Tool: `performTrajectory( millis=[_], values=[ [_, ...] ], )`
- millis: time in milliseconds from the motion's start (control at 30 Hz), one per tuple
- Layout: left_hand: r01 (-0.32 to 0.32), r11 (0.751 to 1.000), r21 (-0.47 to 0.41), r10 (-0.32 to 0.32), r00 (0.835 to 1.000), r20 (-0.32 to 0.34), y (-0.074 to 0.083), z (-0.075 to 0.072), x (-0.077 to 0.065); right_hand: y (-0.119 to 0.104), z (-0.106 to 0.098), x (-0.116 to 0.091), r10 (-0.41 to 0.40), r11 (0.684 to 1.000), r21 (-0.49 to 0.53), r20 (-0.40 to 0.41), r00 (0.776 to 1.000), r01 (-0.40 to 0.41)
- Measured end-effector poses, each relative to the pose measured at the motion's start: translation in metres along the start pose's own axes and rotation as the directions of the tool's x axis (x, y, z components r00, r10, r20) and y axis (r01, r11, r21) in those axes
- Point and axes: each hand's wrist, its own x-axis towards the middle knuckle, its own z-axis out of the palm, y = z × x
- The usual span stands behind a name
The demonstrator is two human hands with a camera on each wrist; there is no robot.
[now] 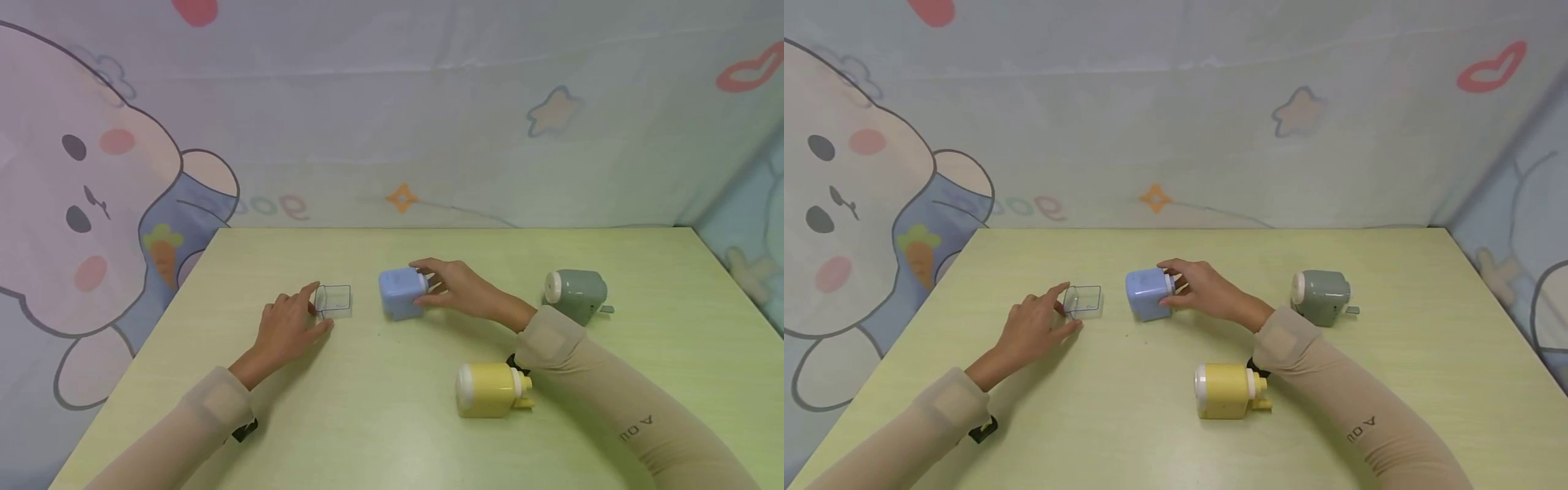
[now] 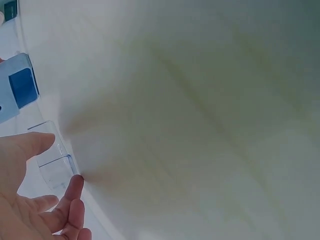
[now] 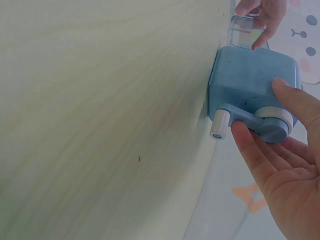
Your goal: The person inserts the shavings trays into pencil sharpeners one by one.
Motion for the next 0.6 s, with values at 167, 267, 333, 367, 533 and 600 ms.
performTrajectory(
  millis=[167,267,333,367,533,600],
  values=[
    [0.004,1.000,0.008,-0.005,1.000,0.010,0.0007,-0.0008,0.0012,0.0001,0.0004,0.0007,0.008,1.000,-0.007,0.005,1.000,-0.008],
    [0.003,1.000,0.006,-0.003,1.000,0.006,0.0013,-0.0014,0.0016,0.0004,0.0004,0.0009,0.016,1.000,-0.016,0.007,1.000,-0.016],
    [0.001,1.000,0.009,-0.001,1.000,0.004,0.0017,-0.0017,0.0016,0.0006,0.0003,0.0009,0.019,1.000,-0.018,0.006,1.000,-0.019],
    [0.000,1.000,0.012,0.000,1.000,0.003,0.0020,-0.0018,0.0015,0.0007,0.0002,0.0008,0.020,1.000,-0.020,0.006,1.000,-0.020],
    [-0.011,1.000,0.022,0.011,1.000,0.003,0.0022,-0.0016,0.0013,0.0009,0.0000,0.0005,0.021,0.999,-0.026,0.006,1.000,-0.021],
    [-0.017,1.000,0.020,0.017,1.000,0.002,0.0018,-0.0013,0.0017,0.0005,-0.0002,0.0003,0.018,1.000,-0.024,0.003,1.000,-0.018]
  ],
)
